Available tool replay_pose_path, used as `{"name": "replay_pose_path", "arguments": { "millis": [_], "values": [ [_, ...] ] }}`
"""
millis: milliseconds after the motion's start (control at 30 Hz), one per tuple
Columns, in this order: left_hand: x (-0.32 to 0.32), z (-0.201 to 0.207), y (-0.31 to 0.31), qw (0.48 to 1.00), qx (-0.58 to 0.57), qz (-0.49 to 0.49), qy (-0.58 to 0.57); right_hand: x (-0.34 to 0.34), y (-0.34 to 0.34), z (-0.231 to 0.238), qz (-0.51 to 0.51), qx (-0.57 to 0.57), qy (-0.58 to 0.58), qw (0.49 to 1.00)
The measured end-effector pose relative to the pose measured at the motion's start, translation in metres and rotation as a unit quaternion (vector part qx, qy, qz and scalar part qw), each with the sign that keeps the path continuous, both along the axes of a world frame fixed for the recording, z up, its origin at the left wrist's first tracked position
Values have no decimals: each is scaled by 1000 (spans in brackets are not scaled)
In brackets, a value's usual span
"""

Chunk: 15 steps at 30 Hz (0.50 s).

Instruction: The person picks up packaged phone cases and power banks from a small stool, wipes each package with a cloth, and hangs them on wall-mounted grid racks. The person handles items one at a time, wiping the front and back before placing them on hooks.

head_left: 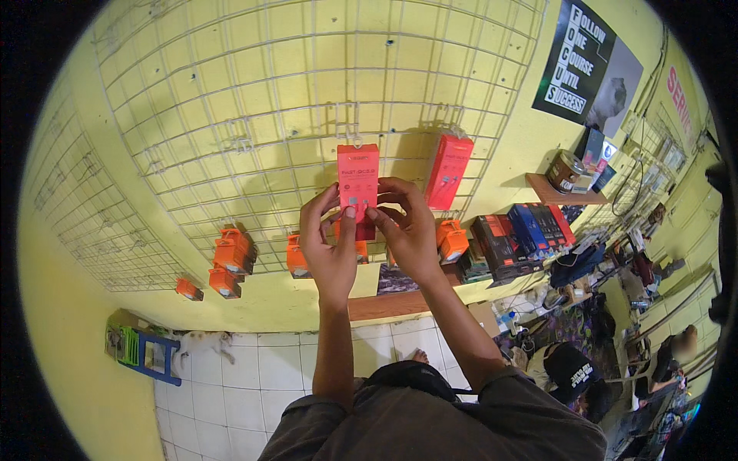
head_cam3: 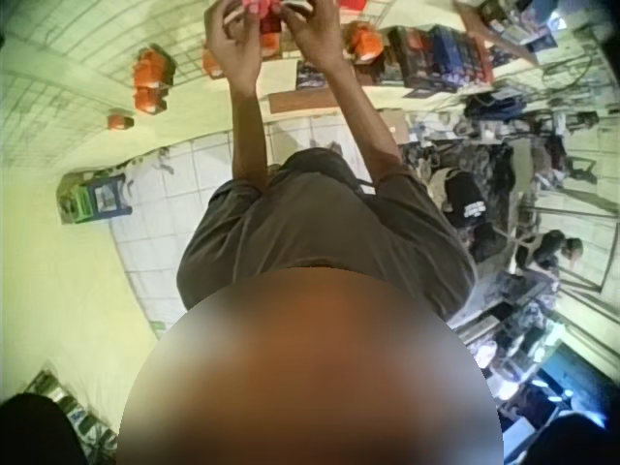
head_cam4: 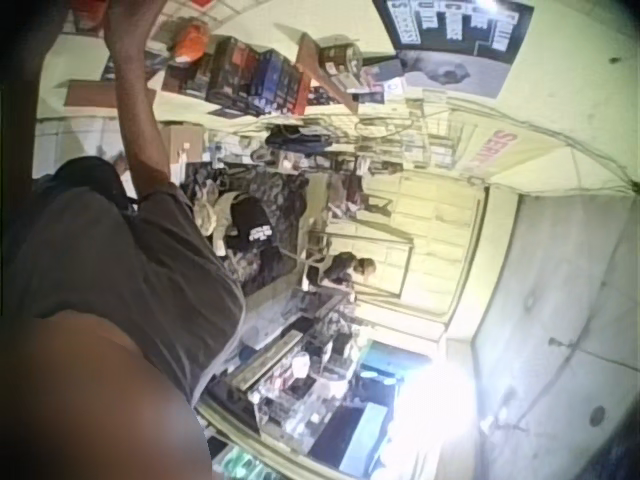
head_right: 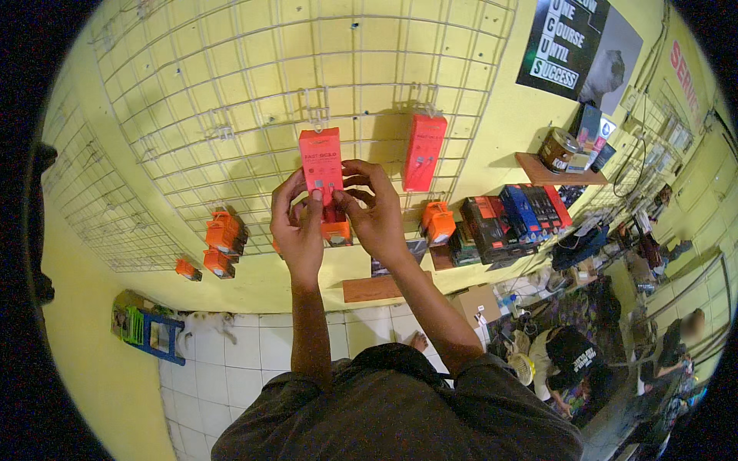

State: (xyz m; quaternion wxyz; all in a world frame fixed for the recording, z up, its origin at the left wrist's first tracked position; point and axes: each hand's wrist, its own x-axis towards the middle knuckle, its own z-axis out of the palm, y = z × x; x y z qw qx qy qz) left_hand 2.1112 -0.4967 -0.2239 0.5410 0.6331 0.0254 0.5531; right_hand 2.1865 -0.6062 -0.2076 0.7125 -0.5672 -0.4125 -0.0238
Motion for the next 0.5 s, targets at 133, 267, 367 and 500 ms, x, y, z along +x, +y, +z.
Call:
{"name": "replay_pose_path", "arguments": {
  "millis": [133, 267, 367, 500],
  "values": [
    [5, 1, 12, 1000, 1, 8, 1, 3, 18, -2, 0, 12, 24, 1000],
    [10, 0, 18, 1000, 2, 18, 21, 6, 22, -3, -10, 15, 22, 1000],
    [12, -2, 22, 999, -11, 8, 33, 7, 23, -6, -12, -5, 36, 999],
    [23, -7, 29, 999, -15, 23, 45, 17, 33, -8, -36, -24, 9, 999]
  ]
}}
